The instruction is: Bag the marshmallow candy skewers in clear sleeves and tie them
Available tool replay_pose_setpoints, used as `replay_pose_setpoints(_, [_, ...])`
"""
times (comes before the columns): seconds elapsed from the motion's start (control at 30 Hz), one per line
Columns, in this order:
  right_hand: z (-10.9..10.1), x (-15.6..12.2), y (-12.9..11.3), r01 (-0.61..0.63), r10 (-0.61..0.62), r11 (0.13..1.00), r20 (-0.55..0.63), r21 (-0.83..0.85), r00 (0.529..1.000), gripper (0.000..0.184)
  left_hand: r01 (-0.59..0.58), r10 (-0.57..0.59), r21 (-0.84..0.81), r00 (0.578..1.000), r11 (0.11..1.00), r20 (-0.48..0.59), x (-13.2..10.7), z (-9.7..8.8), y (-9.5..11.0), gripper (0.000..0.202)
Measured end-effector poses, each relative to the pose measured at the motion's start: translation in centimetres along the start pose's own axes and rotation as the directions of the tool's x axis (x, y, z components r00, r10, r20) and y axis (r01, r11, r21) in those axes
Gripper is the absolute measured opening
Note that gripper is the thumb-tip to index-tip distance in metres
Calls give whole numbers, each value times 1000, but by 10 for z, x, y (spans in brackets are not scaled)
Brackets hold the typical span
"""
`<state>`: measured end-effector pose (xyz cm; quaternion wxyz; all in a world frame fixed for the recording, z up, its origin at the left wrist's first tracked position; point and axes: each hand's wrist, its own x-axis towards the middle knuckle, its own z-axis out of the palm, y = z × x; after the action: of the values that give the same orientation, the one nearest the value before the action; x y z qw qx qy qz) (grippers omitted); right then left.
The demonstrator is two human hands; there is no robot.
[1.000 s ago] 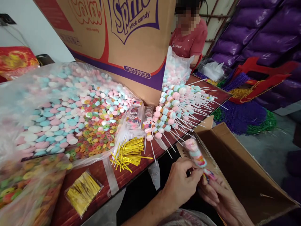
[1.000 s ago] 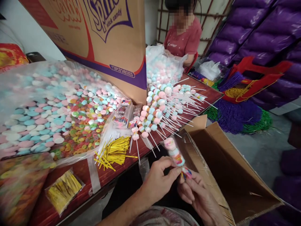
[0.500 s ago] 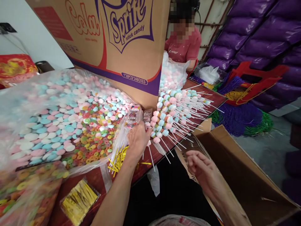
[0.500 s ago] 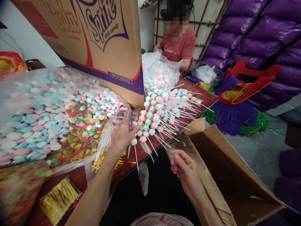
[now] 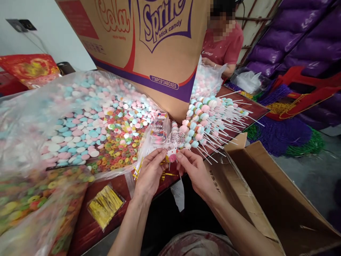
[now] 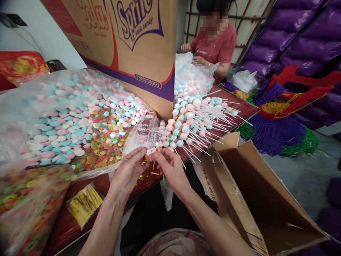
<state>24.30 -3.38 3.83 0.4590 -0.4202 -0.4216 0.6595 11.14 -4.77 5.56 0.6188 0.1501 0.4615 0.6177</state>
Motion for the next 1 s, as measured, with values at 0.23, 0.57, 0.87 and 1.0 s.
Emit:
replay_pose_setpoints(0.23, [6,-1,-1,-27,29,992,-18,120,999,24,24,-31,-147,998,989,-47,-9,-3,-20,22])
replay_pose_setpoints(0.57, [2,-7,17,87,-85,971,20,-221,996,39,-45,13,-237,991,970,-136,-16,-3,-36,25])
replay_pose_setpoints(0.87, [-10,6,2,127,-110,934,72,-334,991,49,-105,28,-284,965,953,-262,-12,-20,-28,25])
replay_pose_setpoints(1.0, [-9,31,2,81,-104,971,-98,-223,990,38,-118,28,-323,963,939,-269,-11,-23,-25,23])
